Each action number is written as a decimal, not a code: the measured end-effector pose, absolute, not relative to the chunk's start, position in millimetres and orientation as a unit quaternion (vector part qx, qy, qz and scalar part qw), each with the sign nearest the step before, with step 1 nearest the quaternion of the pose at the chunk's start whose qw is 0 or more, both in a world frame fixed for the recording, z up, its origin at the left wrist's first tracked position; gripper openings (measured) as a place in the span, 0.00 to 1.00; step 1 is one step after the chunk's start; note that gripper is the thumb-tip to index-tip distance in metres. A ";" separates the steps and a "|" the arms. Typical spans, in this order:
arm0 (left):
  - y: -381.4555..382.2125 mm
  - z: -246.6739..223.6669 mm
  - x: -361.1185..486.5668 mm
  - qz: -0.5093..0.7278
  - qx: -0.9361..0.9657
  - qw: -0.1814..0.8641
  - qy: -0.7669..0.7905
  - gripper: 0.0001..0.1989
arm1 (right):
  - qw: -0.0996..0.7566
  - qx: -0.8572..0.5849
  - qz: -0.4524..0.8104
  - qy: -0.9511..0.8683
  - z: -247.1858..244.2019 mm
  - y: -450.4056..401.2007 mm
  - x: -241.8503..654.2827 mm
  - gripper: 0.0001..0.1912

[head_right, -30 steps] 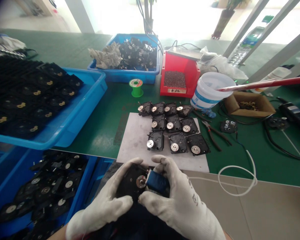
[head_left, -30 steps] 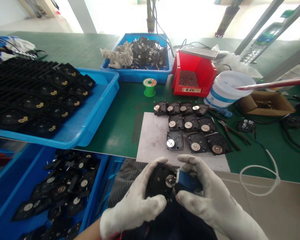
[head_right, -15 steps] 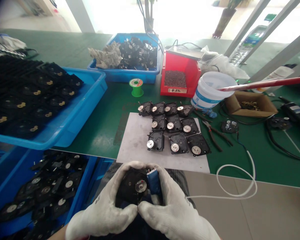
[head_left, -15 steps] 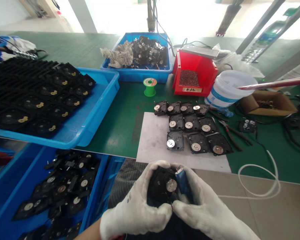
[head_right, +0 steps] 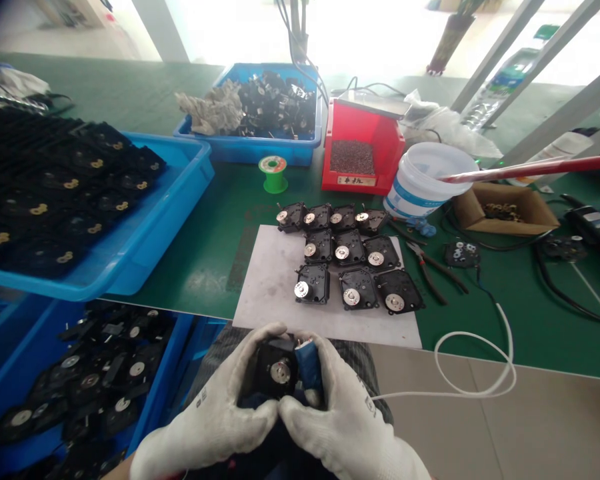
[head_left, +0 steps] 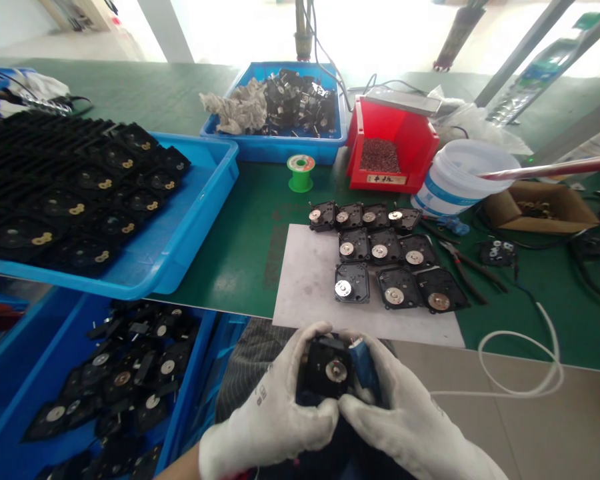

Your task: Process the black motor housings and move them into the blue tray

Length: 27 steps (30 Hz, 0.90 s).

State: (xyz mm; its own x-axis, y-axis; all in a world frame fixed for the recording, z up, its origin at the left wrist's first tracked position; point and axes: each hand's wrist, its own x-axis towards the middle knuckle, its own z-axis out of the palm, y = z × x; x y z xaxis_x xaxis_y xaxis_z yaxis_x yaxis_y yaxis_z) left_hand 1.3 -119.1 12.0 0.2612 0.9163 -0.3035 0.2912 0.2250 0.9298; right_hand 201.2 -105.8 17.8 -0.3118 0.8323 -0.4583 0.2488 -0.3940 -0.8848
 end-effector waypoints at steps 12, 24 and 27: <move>-124.1 16.4 0.6 0.268 0.554 0.568 0.547 0.43 | 0.180 -0.525 0.659 -0.508 27.9 -100.9 204.2 0.29; -132.2 3.8 6.0 0.327 0.662 0.419 0.528 0.44 | 0.197 -0.531 0.601 -0.564 16.7 -108.8 199.0 0.26; -129.4 5.1 7.2 0.339 0.640 0.446 0.525 0.40 | 0.206 -0.522 0.611 -0.559 15.1 -108.9 197.1 0.27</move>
State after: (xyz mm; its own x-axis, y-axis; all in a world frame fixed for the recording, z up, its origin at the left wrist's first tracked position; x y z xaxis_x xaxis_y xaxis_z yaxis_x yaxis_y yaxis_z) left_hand 7.2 -129.4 5.1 0.2188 0.9752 -0.0341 0.3693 -0.0504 0.9279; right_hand 197.1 -108.9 15.1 -0.3707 0.8351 -0.4064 0.3307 -0.2902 -0.8980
